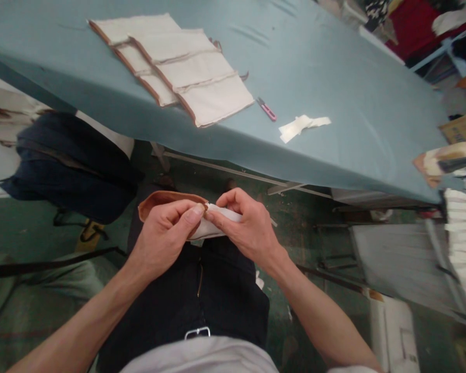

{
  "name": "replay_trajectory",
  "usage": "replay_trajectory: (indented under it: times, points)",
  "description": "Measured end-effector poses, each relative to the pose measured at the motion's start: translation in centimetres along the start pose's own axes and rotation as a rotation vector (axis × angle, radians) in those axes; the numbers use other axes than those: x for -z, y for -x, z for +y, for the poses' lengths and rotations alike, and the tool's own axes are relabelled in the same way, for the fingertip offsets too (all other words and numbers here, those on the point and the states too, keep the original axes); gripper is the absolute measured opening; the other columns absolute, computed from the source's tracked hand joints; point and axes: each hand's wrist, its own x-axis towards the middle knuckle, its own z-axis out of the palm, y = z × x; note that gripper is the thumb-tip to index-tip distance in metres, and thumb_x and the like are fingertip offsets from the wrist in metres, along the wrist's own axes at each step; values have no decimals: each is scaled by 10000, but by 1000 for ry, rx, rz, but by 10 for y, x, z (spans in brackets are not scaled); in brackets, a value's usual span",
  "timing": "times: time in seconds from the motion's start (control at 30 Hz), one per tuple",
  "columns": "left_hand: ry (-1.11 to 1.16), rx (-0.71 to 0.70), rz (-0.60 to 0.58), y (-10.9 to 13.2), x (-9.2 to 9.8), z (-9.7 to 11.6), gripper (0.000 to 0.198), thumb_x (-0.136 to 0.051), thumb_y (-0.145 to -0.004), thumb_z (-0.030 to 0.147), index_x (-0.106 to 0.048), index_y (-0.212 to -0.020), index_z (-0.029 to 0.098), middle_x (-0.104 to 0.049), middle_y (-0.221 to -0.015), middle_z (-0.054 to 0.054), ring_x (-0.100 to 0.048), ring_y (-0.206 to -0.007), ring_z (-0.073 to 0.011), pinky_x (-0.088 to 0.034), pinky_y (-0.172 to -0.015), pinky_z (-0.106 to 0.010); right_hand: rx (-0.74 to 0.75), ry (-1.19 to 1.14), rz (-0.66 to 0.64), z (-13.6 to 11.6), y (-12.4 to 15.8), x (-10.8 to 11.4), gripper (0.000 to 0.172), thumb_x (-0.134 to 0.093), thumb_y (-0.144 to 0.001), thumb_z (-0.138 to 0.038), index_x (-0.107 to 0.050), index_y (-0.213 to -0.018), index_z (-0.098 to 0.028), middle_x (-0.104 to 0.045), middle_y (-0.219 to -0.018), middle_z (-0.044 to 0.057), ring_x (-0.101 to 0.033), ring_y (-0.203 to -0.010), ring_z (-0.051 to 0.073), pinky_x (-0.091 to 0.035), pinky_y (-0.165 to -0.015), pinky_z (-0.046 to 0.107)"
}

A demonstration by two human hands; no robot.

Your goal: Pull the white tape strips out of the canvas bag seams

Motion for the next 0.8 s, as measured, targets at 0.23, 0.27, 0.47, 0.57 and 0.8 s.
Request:
replay_trajectory:
  times: [0.23,0.27,0.47,0.57,0.8]
  points:
    - [-55,-108,58,5,-3,5,296,-579,-946,335,-740,-766,164,-661,-660,10,-511,-579,-124,-386,-544,-237,-63,-325,-191,6,-7,6,508,-845,-803,-673,-685,-914,-203,-653,-744,-33,-534,-640,116,-339,-574,242]
    - [-60,-105,51,5,-2,4,302,-578,-948,339,-737,-757,166,-646,-651,13,-502,-576,-123,-378,-543,-239,-83,-364,-248,7,-10,7,541,-864,-769,-688,-683,-898,-195,-640,-738,-34,-519,-631,111,-332,-563,239]
    - [67,85,-23,-2,1,-6,419,-642,-890,464,-588,-577,190,-440,-551,36,-353,-532,-112,-266,-498,-253,-202,-574,-484,7,-22,10,672,-914,-626,-755,-639,-854,-186,-577,-686,-58,-439,-581,86,-290,-512,222]
    - [135,171,-28,-4,2,-6,417,-664,-862,499,-608,-594,184,-454,-569,28,-350,-540,-112,-260,-499,-248,-182,-595,-477,4,-22,11,658,-911,-647,-747,-639,-856,-186,-594,-700,-53,-461,-597,88,-314,-516,217]
    - [101,59,-62,-3,9,3,343,-694,-917,431,-734,-684,183,-619,-647,16,-463,-581,-110,-369,-542,-213,-141,-679,-479,1,-19,16,611,-895,-709,-716,-616,-829,-186,-549,-659,-66,-410,-554,74,-285,-504,221]
